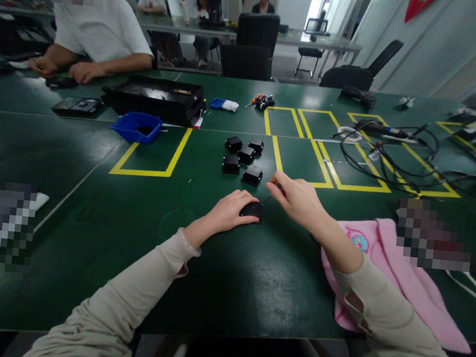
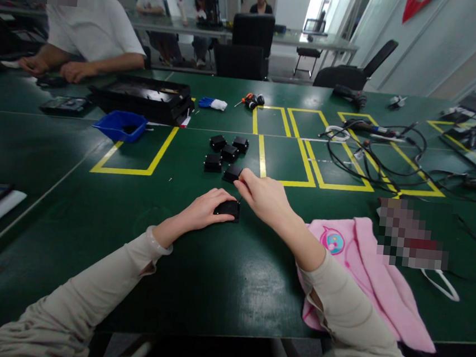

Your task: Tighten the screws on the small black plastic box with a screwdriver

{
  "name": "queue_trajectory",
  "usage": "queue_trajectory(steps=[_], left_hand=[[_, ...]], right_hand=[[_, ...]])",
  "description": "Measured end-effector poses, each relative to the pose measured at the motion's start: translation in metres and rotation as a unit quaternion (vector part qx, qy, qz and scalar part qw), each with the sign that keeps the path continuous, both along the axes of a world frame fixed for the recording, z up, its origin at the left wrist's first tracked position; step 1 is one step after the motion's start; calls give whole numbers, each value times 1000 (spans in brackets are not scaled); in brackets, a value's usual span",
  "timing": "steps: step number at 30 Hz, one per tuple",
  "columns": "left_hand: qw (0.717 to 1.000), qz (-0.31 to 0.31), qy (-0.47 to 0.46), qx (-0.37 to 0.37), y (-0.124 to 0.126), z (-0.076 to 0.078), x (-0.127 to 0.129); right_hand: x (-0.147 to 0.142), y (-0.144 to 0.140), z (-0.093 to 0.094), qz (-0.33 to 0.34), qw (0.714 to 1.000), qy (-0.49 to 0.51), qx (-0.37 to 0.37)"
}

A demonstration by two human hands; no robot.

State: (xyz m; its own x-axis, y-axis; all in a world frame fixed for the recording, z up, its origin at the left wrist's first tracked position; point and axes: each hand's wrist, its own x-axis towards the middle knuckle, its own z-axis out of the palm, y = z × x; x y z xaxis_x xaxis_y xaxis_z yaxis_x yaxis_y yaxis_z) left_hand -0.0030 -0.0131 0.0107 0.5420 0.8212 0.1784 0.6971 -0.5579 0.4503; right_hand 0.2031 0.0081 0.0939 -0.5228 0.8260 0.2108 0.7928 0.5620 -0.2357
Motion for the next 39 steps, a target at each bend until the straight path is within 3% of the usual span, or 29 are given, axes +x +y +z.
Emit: queue_trajectory(steps=[16, 24, 39], left_hand=[[1000, 2, 1, -12, 0, 1, 0], [1000, 3, -2, -7, 0, 1, 0], [1000, -3, -3, -7, 1, 1, -1]], right_hand=[[1, -1, 0, -3, 1000, 8, 12], [-1, -3, 1, -19, 998, -38, 39], [0, -4, 4, 21, 1000, -4, 13]])
